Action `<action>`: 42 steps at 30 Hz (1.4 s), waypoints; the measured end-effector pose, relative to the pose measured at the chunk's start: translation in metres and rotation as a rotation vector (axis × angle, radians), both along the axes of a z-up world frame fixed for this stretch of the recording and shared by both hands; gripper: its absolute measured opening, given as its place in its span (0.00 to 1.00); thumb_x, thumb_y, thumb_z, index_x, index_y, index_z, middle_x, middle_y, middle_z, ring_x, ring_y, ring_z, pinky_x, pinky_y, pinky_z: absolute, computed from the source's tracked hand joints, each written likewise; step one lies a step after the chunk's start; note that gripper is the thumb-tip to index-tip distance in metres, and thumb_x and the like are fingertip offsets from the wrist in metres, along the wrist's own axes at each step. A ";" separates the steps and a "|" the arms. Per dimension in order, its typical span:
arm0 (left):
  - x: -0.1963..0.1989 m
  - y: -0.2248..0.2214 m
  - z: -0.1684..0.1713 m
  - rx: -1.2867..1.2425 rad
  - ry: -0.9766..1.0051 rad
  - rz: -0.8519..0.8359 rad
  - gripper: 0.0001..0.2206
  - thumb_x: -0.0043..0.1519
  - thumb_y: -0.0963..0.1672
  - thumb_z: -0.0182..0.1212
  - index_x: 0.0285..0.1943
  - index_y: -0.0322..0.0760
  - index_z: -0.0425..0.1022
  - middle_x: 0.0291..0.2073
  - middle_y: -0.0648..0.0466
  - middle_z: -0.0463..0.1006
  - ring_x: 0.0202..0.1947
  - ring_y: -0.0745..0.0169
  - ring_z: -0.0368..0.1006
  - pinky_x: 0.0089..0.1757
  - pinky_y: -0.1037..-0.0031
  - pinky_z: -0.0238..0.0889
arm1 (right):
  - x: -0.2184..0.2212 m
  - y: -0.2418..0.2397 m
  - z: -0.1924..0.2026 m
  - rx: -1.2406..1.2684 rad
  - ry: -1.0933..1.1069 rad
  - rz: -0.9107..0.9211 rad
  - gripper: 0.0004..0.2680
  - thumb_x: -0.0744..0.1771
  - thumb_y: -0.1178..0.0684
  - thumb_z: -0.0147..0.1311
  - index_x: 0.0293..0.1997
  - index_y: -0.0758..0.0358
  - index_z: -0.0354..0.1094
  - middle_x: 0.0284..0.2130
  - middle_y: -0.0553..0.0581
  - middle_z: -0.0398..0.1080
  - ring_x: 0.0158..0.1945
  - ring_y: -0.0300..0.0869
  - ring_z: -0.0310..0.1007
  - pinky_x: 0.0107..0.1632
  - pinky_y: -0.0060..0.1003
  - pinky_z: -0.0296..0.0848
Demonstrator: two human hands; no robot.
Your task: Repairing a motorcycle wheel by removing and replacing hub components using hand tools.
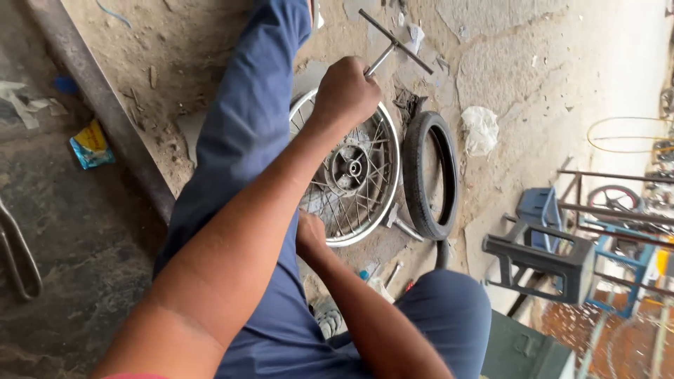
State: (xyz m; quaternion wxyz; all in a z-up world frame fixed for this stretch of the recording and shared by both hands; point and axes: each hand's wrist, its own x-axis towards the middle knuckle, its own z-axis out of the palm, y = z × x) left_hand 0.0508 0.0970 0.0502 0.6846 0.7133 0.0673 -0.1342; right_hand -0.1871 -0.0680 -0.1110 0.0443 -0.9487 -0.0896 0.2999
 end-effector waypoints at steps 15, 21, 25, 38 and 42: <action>0.022 0.008 -0.022 0.092 -0.325 0.733 0.11 0.69 0.45 0.53 0.41 0.32 0.73 0.26 0.47 0.79 0.25 0.53 0.79 0.29 0.64 0.69 | 0.222 -0.231 0.294 0.973 -0.238 -1.148 0.09 0.70 0.45 0.45 0.34 0.54 0.67 0.22 0.50 0.63 0.22 0.41 0.61 0.25 0.38 0.64; 0.017 -0.022 -0.051 0.178 -0.355 0.486 0.16 0.71 0.45 0.52 0.32 0.28 0.74 0.26 0.37 0.77 0.29 0.40 0.75 0.33 0.56 0.64 | 0.164 -0.280 0.148 1.326 -0.105 -1.510 0.07 0.70 0.49 0.41 0.39 0.57 0.63 0.21 0.53 0.64 0.20 0.44 0.61 0.25 0.42 0.65; -0.003 -0.027 -0.026 0.123 -0.184 0.225 0.15 0.67 0.47 0.54 0.34 0.30 0.77 0.23 0.42 0.78 0.23 0.46 0.74 0.28 0.56 0.63 | 0.117 -0.269 0.088 1.285 -0.011 -1.679 0.08 0.70 0.48 0.42 0.39 0.58 0.65 0.23 0.54 0.65 0.24 0.46 0.64 0.29 0.45 0.67; -0.005 -0.084 -0.060 0.457 -0.011 -0.178 0.12 0.63 0.47 0.61 0.40 0.34 0.82 0.32 0.42 0.81 0.34 0.46 0.79 0.40 0.57 0.69 | 0.113 -0.298 -0.003 0.917 0.137 -1.907 0.10 0.68 0.47 0.42 0.30 0.58 0.61 0.22 0.57 0.61 0.25 0.50 0.62 0.32 0.53 0.69; -0.011 -0.086 -0.061 0.441 0.078 -0.262 0.10 0.63 0.46 0.61 0.42 0.35 0.83 0.32 0.44 0.82 0.35 0.50 0.82 0.41 0.60 0.72 | 0.120 -0.314 -0.002 0.615 -0.086 -1.609 0.06 0.67 0.52 0.45 0.39 0.62 0.65 0.27 0.58 0.66 0.29 0.50 0.66 0.34 0.54 0.68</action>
